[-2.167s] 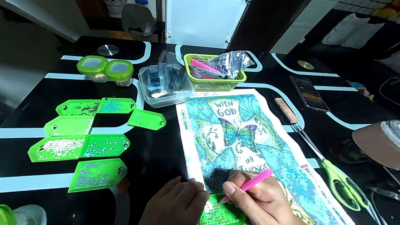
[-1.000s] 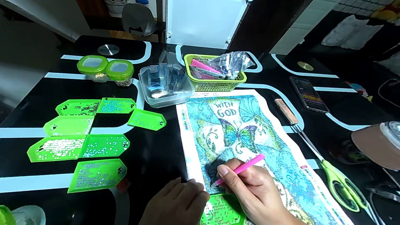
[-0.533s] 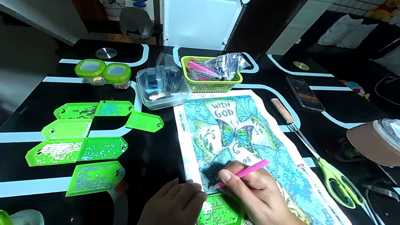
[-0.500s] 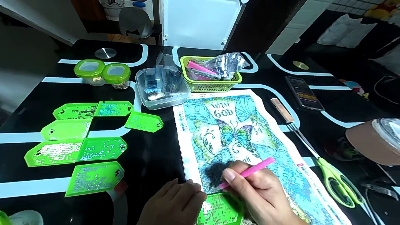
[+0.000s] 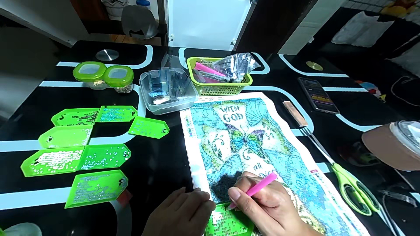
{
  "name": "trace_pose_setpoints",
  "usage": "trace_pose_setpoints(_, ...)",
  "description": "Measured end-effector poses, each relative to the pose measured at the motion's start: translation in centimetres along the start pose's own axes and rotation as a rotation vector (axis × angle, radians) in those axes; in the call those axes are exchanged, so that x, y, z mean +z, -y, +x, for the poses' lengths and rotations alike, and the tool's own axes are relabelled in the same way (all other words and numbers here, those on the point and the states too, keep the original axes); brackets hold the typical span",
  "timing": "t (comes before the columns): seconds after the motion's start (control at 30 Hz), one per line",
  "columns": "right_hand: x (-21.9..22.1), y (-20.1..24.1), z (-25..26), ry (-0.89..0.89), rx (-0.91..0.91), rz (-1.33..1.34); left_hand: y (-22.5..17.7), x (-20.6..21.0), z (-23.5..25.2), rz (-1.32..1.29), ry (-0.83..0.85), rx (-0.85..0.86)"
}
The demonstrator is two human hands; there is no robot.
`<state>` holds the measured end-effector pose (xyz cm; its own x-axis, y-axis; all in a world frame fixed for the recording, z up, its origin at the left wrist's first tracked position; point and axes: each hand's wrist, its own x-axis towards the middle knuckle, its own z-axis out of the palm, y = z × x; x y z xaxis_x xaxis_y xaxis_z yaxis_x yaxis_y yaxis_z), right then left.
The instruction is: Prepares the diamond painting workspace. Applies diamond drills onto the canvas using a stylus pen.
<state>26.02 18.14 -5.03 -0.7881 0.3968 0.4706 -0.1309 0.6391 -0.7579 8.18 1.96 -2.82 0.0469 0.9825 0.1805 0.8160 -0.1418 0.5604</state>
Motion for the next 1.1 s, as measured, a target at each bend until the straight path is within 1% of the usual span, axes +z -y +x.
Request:
trace_pose_setpoints(0.53,0.0,-0.2,-0.1,-0.007,-0.01,0.0,0.0,0.1,-0.1,-0.008,-0.008,-0.001)
trace_pose_setpoints(0.7,0.1,-0.2,0.3,-0.084,0.118,0.179,0.1,0.0,0.0,-0.021,-0.007,-0.001)
trace_pose_setpoints(0.77,0.4,-0.3,0.6,-0.122,0.16,0.207,0.0,0.0,0.0,-0.025,-0.006,-0.002)
trace_pose_setpoints(1.1,1.0,-0.6,0.7,-0.089,0.121,0.108,0.1,0.2,-0.1,-0.021,-0.019,-0.001)
